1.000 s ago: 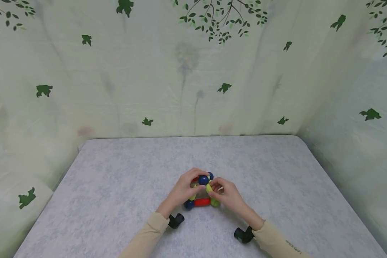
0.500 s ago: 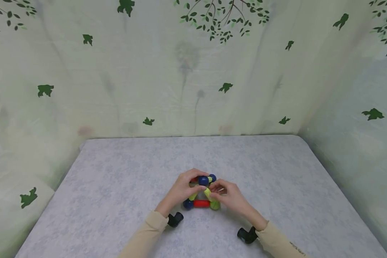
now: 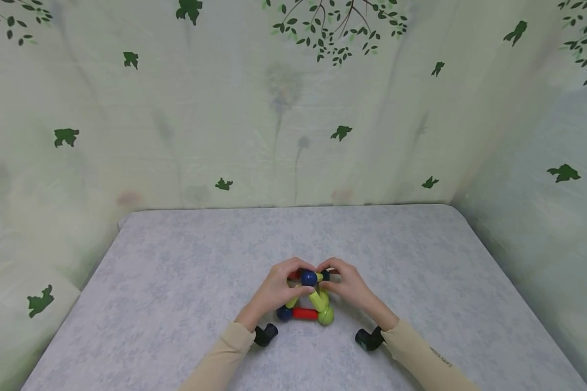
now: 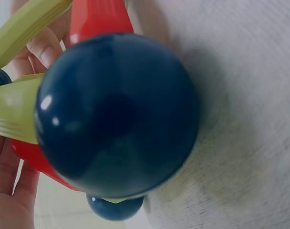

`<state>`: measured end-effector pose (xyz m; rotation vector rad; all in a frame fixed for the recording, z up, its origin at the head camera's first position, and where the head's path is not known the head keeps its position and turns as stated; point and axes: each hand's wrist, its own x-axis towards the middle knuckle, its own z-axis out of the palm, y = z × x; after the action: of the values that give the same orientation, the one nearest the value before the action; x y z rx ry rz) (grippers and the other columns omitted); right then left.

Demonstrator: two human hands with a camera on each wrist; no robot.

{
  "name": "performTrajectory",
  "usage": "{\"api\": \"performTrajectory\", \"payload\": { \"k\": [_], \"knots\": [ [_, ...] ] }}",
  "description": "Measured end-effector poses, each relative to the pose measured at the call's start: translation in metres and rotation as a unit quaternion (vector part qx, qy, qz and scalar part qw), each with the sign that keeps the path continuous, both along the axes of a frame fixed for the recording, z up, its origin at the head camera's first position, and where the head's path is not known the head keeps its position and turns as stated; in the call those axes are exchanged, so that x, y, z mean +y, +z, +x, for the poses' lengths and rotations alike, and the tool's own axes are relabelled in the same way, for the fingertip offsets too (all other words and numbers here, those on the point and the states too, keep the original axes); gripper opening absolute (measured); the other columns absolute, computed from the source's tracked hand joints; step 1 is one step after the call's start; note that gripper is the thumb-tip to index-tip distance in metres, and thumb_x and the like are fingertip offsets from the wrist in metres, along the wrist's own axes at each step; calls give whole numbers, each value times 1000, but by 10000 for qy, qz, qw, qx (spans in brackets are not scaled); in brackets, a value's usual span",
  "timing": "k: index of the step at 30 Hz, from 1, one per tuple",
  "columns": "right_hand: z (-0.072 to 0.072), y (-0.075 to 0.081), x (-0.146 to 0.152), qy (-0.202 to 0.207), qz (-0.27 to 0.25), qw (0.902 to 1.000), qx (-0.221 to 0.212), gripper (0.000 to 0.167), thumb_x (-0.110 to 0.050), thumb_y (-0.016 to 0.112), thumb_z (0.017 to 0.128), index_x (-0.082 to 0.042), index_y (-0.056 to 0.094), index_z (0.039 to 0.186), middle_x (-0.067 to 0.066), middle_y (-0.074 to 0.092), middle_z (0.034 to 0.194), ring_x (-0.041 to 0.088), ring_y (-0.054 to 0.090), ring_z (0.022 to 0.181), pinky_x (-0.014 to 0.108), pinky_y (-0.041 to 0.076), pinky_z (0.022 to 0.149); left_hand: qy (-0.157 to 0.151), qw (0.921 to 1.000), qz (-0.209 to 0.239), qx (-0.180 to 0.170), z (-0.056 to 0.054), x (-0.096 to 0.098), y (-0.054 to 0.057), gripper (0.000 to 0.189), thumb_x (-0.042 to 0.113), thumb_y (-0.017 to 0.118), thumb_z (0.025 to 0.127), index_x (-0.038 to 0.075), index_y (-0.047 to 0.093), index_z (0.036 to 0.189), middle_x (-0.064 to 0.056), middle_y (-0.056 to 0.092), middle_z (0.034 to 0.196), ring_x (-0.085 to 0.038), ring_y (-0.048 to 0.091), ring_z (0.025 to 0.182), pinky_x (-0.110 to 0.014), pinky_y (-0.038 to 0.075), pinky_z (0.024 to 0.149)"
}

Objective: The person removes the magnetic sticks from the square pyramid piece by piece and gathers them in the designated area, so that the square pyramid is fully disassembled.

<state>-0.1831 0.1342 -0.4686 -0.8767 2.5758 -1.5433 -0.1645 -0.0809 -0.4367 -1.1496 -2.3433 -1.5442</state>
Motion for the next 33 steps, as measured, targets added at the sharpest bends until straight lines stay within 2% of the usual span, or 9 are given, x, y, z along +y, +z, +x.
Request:
{"api": "performTrajectory", "payload": {
  "k": [3, 4, 9, 13, 18, 23, 25, 30, 33],
  "knots": [
    [-1, 0, -1, 83, 80, 9999, -23, 23, -5, 70, 86, -4, 62, 107, 12, 62, 106, 31, 58, 104, 47, 46, 93, -63, 9999, 69, 44, 6, 0, 9, 33, -2, 76, 78, -2, 63, 109, -16, 64, 103, -29, 62, 92, -50, 51, 76],
    [-4, -5, 0, 102, 121, 9999, 29, 23, -6, 71, 85, -7, 63, 107, 9, 62, 106, 29, 58, 104, 45, 46, 92, -76, 9999, 73, 36, 6, 0, 9, 33, -2, 76, 78, -2, 63, 108, -16, 63, 102, -29, 62, 91, -50, 51, 75],
    [-5, -5, 3, 232, 278, 9993, 86, 23, -4, 72, 84, -11, 63, 104, 3, 63, 105, 24, 58, 103, 40, 47, 92, -136, 9998, 111, 34, 8, 2, 8, 32, -2, 76, 78, -1, 62, 107, -15, 63, 101, -27, 62, 89, -46, 53, 72],
    [-6, -4, 5, 336, 343, 9988, 15, 23, -3, 72, 83, -13, 64, 102, -1, 63, 104, 23, 57, 104, 39, 47, 93, -97, 9995, 205, -214, 8, 2, 8, 30, -3, 73, 80, -5, 61, 108, -17, 63, 102, -28, 63, 90, -42, 54, 74],
    [-6, -4, 4, 387, 344, 9986, -87, 23, -2, 71, 84, -11, 64, 104, 0, 63, 107, 24, 57, 107, 42, 47, 93, 218, 9976, 456, -476, 5, -2, 12, 30, -5, 71, 82, -7, 60, 111, -21, 62, 105, -32, 62, 95, -45, 53, 80],
    [-8, -4, 4, 208, 125, 9981, -562, 29, 8, 63, 86, -4, 62, 113, 7, 62, 113, 28, 57, 110, 40, 46, 94, 635, 9938, 528, -745, -3, -13, 16, 32, -3, 69, 85, -9, 59, 115, -21, 62, 109, -32, 61, 100, -46, 47, 91],
    [-9, -4, 5, 110, 32, 9963, -851, 29, 8, 59, 88, -1, 61, 116, 11, 61, 115, 31, 56, 112, 39, 46, 94, 758, 9917, 535, -886, -8, -18, 14, 33, -3, 68, 86, -10, 57, 117, -22, 61, 112, -33, 60, 102, -46, 46, 93],
    [-14, -6, 5, 74, 11, 9902, -1395, 25, 1, 55, 94, 1, 61, 119, 12, 61, 117, 31, 56, 113, 43, 44, 97, 1205, 9814, 560, -1385, -32, -32, -13, 36, 3, 69, 87, -2, 58, 121, -18, 60, 117, -31, 57, 106, -43, 46, 93],
    [-15, -7, 6, 149, 35, 9880, -1538, 24, -1, 54, 95, 1, 61, 118, 11, 61, 117, 28, 56, 112, 44, 43, 97, 1506, 9739, 455, -1635, -49, -38, -26, 37, 8, 71, 87, 5, 60, 122, -13, 60, 118, -26, 56, 107, -39, 47, 93]
  ]
}}
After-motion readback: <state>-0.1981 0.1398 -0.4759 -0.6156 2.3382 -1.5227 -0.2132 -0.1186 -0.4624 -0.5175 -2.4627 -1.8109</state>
